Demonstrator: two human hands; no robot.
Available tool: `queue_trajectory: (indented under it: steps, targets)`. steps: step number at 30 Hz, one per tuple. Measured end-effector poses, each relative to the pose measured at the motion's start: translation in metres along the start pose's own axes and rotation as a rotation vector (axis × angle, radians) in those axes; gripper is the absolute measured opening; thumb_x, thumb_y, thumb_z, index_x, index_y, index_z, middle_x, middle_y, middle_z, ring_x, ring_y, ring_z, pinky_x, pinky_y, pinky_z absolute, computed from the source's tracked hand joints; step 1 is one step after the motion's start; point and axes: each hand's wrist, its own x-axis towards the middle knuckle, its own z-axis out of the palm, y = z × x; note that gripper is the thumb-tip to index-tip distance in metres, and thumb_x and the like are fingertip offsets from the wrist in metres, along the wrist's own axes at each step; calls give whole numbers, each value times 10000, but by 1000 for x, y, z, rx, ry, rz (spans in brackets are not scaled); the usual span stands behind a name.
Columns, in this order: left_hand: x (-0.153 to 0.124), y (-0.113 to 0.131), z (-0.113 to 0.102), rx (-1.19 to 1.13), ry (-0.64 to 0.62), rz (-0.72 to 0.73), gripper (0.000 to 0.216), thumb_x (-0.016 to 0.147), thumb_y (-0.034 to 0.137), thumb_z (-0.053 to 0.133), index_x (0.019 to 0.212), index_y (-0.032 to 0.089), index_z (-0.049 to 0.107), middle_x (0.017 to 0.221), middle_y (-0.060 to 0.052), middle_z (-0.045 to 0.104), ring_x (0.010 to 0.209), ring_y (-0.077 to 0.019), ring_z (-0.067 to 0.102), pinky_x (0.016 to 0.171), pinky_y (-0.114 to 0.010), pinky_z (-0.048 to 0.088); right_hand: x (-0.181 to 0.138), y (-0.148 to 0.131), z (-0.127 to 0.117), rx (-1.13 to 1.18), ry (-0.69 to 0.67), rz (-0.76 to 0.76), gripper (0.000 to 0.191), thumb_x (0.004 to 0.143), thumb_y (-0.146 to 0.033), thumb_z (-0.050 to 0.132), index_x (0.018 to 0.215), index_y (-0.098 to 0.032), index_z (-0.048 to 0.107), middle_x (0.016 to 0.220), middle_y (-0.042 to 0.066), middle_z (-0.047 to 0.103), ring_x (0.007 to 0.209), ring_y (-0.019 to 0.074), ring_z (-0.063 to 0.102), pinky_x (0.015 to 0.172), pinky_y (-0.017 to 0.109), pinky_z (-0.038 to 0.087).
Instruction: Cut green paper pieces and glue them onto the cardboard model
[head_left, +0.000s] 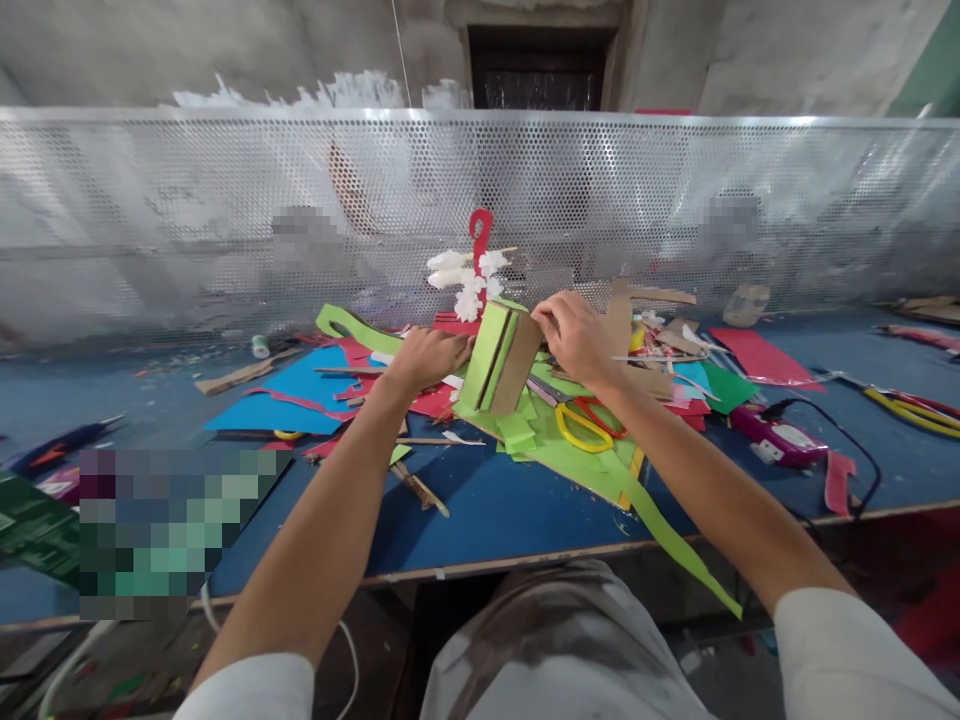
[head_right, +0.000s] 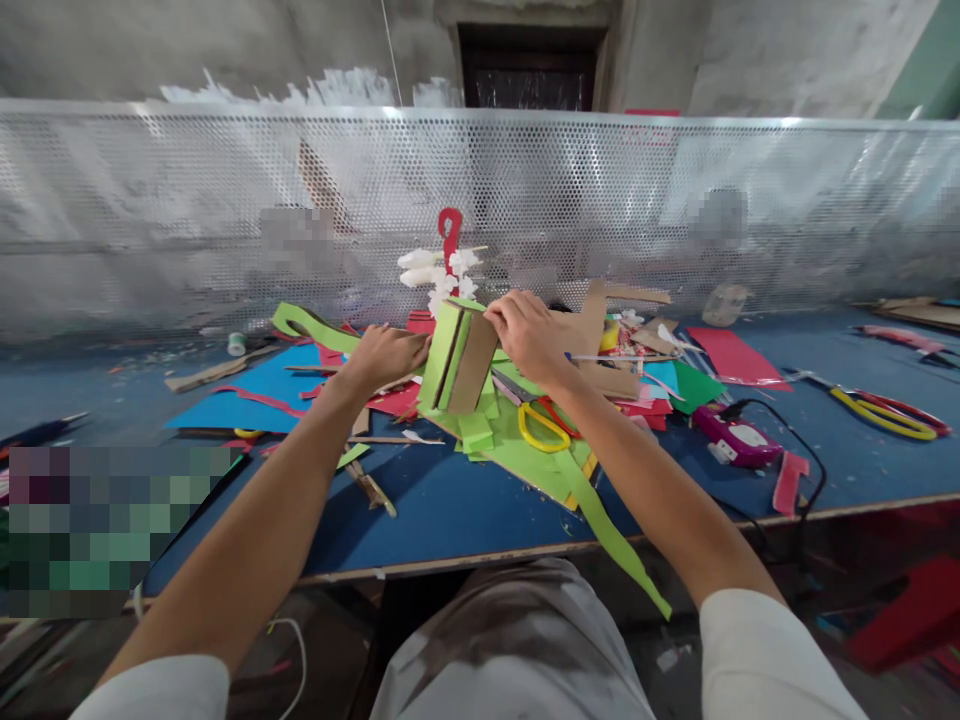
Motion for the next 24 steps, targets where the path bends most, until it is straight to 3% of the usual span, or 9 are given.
queue_trajectory:
  steps: [6,13,16,19,24]
  targets:
    - [1,-2,2,-6,7,-10,670,1082,451,224,948,169,817,837,-195,794,765,-298,757,673,-348,434,7,16,-4,89,207,136,357,1073,-565,464,937,-262,595,969,74,666,921,240,626,897,409,517]
    - [0,-6,6,-42,-4,-27,704,1081,471,203,937,164,820,841,-208,790,798,-321,763,676,-358,438,11,86,-26,123,400,344,451,959,-677,578,845,-242,617,809,49,685,784,214,641,817,392,530]
    - [-1,-8,9,-23,-1,-61,706,1078,474,201,929,170,820,847,-202,791,801,-320,762,684,-368,445,4,97,-31,160,256,406,531,892,-738,631,721,-236,630,678,32,652,676,202,612,727,381,520]
    - [-2,-10,11,-16,-18,-60,706,1078,466,198,912,173,819,860,-201,791,805,-331,763,682,-377,443,1,81,-29,202,96,380,608,941,-763,556,660,-233,655,657,42,665,665,203,635,720,373,520]
    - [0,-6,6,-5,-51,-37,712,1079,466,200,923,165,826,842,-211,786,803,-356,766,680,-384,440,10,26,-21,333,-3,177,448,893,-686,723,1075,-278,749,1036,55,759,949,238,703,803,368,567]
